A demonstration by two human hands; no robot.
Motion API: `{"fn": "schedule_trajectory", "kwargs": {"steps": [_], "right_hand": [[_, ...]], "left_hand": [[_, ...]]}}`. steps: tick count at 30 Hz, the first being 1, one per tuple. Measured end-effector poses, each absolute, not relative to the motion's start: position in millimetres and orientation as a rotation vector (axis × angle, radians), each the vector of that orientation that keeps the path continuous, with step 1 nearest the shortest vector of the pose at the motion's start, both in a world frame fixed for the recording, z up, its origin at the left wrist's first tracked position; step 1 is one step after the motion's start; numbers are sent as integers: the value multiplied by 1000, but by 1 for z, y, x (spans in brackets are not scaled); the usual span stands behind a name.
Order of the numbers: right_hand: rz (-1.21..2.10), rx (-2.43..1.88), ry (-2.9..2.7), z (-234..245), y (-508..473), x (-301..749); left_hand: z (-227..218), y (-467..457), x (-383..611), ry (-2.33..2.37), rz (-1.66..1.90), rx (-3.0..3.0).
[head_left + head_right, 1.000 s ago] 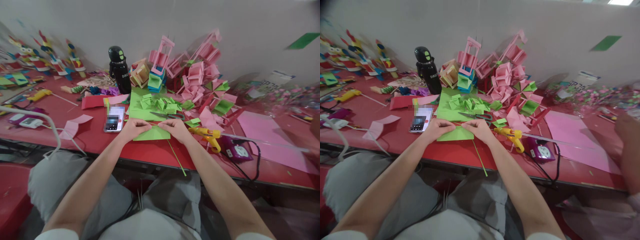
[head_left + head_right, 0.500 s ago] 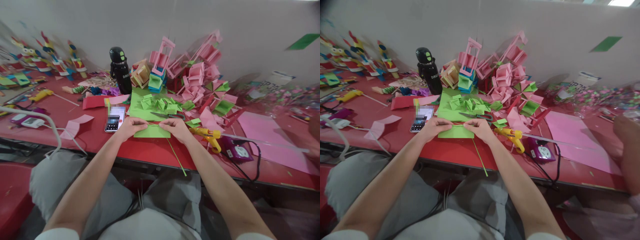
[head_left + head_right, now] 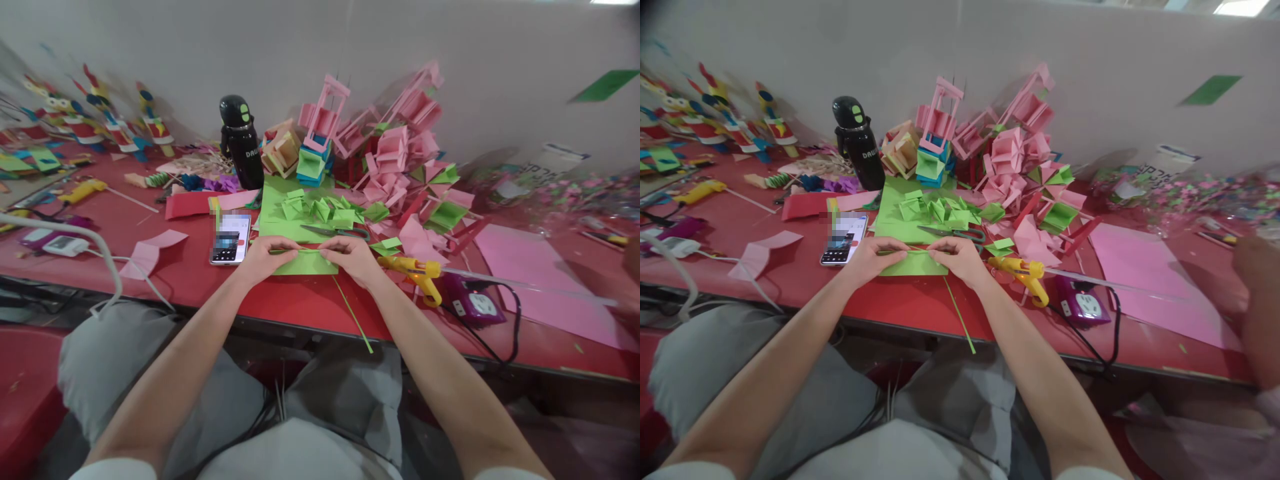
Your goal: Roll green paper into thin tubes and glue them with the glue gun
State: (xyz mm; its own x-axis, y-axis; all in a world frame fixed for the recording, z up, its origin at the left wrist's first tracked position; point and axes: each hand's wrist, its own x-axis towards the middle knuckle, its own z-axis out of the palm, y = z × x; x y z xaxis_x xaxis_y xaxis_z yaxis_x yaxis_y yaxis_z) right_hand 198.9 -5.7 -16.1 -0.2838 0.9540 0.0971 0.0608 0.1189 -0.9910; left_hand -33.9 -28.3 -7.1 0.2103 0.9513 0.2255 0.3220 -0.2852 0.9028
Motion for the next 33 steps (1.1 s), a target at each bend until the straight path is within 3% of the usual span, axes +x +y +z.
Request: {"fn": "schedule_trajectory", "kwargs": {"steps": [33], "right_hand": [[1422, -1066, -1447, -15, -6, 201]], "left_hand": [[-14, -26, -38, 1217, 1060, 1558]]}}
